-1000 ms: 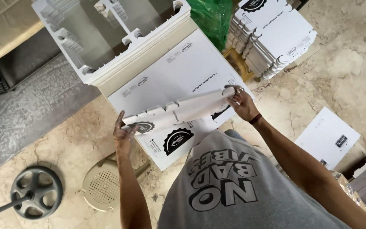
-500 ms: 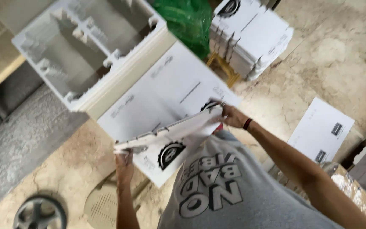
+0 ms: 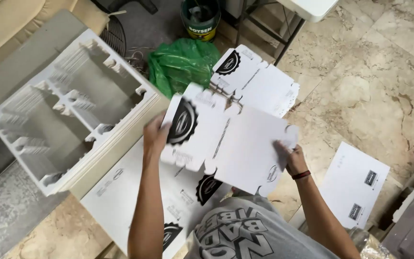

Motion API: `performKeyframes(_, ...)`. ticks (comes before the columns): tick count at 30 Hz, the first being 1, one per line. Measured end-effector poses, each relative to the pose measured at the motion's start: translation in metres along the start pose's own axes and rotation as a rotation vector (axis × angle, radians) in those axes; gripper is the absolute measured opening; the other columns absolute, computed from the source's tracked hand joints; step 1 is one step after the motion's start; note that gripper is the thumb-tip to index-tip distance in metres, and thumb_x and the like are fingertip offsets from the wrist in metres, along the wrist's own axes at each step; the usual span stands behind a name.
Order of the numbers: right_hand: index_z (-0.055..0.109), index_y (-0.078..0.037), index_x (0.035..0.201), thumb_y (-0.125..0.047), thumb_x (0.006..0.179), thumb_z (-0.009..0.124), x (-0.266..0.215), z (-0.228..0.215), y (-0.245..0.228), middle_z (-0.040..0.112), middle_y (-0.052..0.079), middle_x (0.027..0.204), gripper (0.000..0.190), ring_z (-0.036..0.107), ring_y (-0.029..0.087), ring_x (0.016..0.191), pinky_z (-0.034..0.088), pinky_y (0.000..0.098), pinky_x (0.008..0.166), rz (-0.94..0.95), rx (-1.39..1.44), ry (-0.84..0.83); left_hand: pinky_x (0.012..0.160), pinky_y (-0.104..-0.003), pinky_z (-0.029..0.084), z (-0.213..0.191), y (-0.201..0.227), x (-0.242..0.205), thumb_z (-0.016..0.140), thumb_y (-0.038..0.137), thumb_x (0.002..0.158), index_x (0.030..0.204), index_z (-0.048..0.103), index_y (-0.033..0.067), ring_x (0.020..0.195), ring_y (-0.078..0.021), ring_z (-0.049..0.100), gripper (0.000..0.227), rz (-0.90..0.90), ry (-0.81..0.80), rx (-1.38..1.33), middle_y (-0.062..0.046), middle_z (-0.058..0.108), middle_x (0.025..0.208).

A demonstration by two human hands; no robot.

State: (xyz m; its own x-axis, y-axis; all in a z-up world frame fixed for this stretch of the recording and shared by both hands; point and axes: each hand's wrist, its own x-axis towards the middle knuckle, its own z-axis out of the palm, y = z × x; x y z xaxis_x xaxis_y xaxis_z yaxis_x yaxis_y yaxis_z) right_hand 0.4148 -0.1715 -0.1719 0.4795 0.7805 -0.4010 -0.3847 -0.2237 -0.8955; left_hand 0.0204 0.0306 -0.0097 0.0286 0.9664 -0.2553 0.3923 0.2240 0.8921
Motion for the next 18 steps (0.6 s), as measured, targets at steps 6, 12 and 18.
performKeyframes(6,0.071,-0.010,0.106,-0.016,0.092,0.082,0.066,-0.008,-0.104,0.073,0.005,0.084,0.019,0.075,0.017,0.070,0.066,0.0298,0.063,-0.213,0.144,0.236,0.100,-0.044,0.054,0.075,0.116,0.127,0.071,0.010,0.087,0.127,0.072,0.0069,0.117,-0.0354,0.066,0.040,0.475,-0.028,0.065,-0.021,0.072,0.120)
performKeyframes(12,0.065,-0.010,0.112,-0.015,0.096,0.072,0.177,-0.027,-0.098,0.072,0.000,0.105,0.018,0.069,0.009,0.097,0.061,0.0224,0.089,-0.295,0.229,0.147,0.107,-0.063,0.045,0.112,0.165,0.173,0.069,0.017,0.098,0.155,0.035,0.0275,0.145,-0.0346,0.046,0.067,0.259,-0.112,0.225,-0.016,0.035,0.163)
performKeyframes(18,0.066,-0.015,0.121,-0.001,0.091,0.046,0.248,-0.122,0.066,0.056,0.010,0.101,0.038,0.062,0.030,0.086,0.061,0.0557,0.070,0.704,-0.373,0.136,0.101,-0.053,0.053,0.125,-0.008,0.068,0.055,0.029,0.101,0.152,0.038,0.0092,0.133,-0.0389,0.054,0.058,0.230,-0.297,0.424,-0.020,0.043,0.155)
